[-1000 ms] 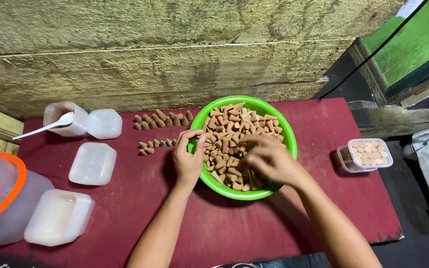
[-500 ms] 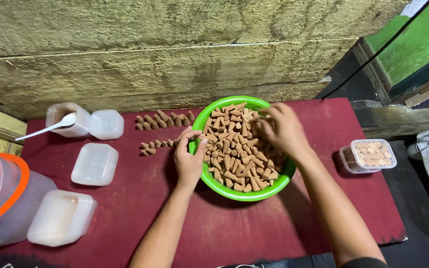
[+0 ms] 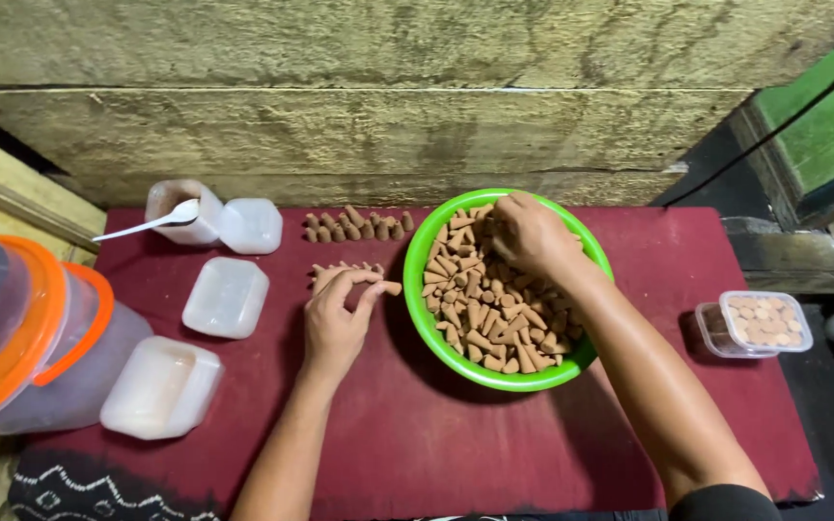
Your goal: Sorting and arranging incense cones from a large bowl into rows and small containers
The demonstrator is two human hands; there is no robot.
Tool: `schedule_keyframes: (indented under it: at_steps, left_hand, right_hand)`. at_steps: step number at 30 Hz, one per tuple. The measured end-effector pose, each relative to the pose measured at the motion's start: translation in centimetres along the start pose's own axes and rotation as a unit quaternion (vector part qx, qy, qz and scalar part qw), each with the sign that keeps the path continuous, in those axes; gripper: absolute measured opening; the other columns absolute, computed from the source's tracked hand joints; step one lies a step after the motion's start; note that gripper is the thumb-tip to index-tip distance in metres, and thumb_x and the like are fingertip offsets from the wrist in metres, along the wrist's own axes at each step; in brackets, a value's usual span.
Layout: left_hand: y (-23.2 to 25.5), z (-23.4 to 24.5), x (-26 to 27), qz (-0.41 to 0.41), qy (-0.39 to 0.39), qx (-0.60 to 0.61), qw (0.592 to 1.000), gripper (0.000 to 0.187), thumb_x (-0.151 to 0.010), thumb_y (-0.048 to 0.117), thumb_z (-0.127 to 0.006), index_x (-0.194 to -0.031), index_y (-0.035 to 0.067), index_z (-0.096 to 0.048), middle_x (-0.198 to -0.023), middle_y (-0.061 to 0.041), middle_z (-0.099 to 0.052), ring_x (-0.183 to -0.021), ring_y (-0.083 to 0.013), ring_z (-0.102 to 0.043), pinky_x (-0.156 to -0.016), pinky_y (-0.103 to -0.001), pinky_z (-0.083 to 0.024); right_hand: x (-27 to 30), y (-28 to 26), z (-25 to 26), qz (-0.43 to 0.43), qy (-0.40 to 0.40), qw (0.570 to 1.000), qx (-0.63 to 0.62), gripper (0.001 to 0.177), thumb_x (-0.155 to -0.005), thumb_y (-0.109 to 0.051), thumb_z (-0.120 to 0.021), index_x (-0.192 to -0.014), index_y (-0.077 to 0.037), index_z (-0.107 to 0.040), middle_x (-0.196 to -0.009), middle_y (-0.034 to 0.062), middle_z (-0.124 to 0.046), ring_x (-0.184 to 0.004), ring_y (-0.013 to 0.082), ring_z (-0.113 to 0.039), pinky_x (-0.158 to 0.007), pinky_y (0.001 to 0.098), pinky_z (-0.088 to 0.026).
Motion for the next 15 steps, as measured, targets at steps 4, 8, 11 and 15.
schedule_keyframes:
  at_steps: [4, 8, 11, 15]
  left_hand:
    - [-1.5, 2.5, 0.6, -0.002, -0.008, -0.033, 0.999, 0.009, -0.087, 0.018, -0.08, -0.094, 0.016, -0.075, -0.091, 0.0, -0.078, -0.088, -0.0267, -0.071, -0.085, -0.04, -0.057]
    - [-3.4, 4.2, 0.1, 0.005, -0.012, -0.054, 0.998, 0.011, -0.09, 0.019, -0.079, -0.097, 0.014, -0.073, -0.088, -0.006, -0.076, -0.082, -0.0289, -0.071, -0.072, -0.038, -0.058]
    - [-5.4, 4.0, -0.4, -0.008, -0.036, -0.064, 0.997, 0.01, -0.089, 0.019, -0.079, -0.094, 0.015, -0.072, -0.089, -0.005, -0.076, -0.081, -0.0275, -0.072, -0.072, -0.038, -0.058]
    - [-6.7, 2.6, -1.0, -0.062, -0.088, -0.091, 0.99, 0.01, -0.09, 0.023, -0.077, -0.095, 0.017, -0.07, -0.088, -0.004, -0.073, -0.083, -0.0294, -0.07, -0.075, -0.041, -0.056]
  right_hand:
    - [0.1, -1.1, 1.0, -0.053, 0.014, 0.997, -0.05, 0.026, -0.084, -0.026, -0.076, -0.101, -0.014, -0.06, -0.088, 0.0109, -0.062, -0.089, 0.0351, -0.069, -0.079, 0.0467, -0.056]
    - [-1.6, -5.3, 3.8, -0.081, 0.035, 0.987, -0.135, 0.025, -0.087, -0.018, -0.075, -0.11, -0.018, -0.065, -0.09, 0.006, -0.072, -0.09, 0.0279, -0.073, -0.08, 0.0408, -0.058]
    - [-3.3, -9.9, 4.6, -0.058, 0.025, 0.979, -0.194, 0.019, -0.088, -0.016, -0.076, -0.107, -0.016, -0.07, -0.089, 0.0073, -0.075, -0.088, 0.0288, -0.075, -0.08, 0.0404, -0.059]
    - [-5.5, -17.1, 4.3, -0.017, -0.043, 0.972, -0.232, 0.013, -0.089, -0.019, -0.075, -0.098, -0.011, -0.068, -0.086, 0.0129, -0.072, -0.085, 0.0362, -0.072, -0.078, 0.0471, -0.057]
Point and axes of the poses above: each hand's wrist, its own x-axis away from the middle knuckle, its own z-axis out of the back of the hand, y = z × x, the point moved 6 cm from there along -x, towards the middle knuckle
